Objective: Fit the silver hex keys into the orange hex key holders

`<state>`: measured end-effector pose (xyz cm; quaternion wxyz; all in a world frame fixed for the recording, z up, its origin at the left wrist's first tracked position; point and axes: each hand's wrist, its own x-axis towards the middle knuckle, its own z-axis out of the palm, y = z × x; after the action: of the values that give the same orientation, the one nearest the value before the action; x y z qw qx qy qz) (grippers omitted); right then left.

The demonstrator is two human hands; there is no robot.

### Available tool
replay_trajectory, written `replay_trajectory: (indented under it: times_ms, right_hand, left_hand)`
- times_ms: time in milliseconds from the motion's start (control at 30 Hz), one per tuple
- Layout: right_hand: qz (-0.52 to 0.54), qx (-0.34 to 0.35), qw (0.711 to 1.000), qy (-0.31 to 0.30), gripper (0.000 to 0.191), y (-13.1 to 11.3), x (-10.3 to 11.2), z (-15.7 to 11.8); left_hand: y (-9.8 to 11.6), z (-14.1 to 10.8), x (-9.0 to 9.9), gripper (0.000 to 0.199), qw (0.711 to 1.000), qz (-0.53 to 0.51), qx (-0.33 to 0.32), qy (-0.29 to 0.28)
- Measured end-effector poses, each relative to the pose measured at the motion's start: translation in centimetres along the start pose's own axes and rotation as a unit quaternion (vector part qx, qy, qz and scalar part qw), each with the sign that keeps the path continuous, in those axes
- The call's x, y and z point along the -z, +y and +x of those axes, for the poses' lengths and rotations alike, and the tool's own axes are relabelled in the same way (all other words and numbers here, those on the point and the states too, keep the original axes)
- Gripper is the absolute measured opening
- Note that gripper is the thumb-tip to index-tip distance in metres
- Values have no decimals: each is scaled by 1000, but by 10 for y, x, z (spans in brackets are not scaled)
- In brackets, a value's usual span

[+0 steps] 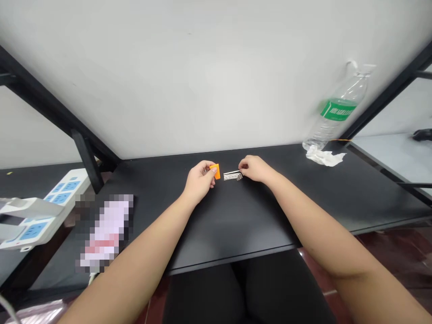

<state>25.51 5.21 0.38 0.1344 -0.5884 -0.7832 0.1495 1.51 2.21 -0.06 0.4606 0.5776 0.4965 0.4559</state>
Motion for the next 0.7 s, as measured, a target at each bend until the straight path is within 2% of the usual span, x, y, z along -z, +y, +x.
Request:
replay_trajectory:
  times_ms: [67, 167, 267, 333, 400, 467, 600, 700]
  right_hand:
    - [-36, -26, 999, -2, 12, -2, 1, 0]
    - [-72, -105, 991, -27, 12, 1, 7, -2]
    - [2, -140, 990, -17, 20, 6, 14, -5]
    - [117, -116, 986, 1, 25, 5, 17, -6]
    - [230, -79, 970, 13, 24, -1, 18, -9]
    - [298, -35, 953, 32, 21, -11, 16, -11]
    - [292, 77, 949, 89, 19, -30, 12, -19]
    - [249, 129, 952, 125, 21, -35, 13, -23]
  left_hand:
    - [1, -1, 1, 25, 1000, -6, 4, -2]
    - [2, -1, 1, 25, 1000, -28, 10, -9]
    - [3, 0, 1, 23, 997, -71, 25, -16]
    - [2, 0, 1, 23, 995, -95, 32, -18]
    - [2, 0, 0, 23, 994, -106, 37, -14]
    - [2, 0, 0, 22, 993, -113, 40, -11]
    - [3, 0, 1, 22, 988, -148, 41, -13]
    - [4, 1, 2, 24, 985, -169, 42, -11]
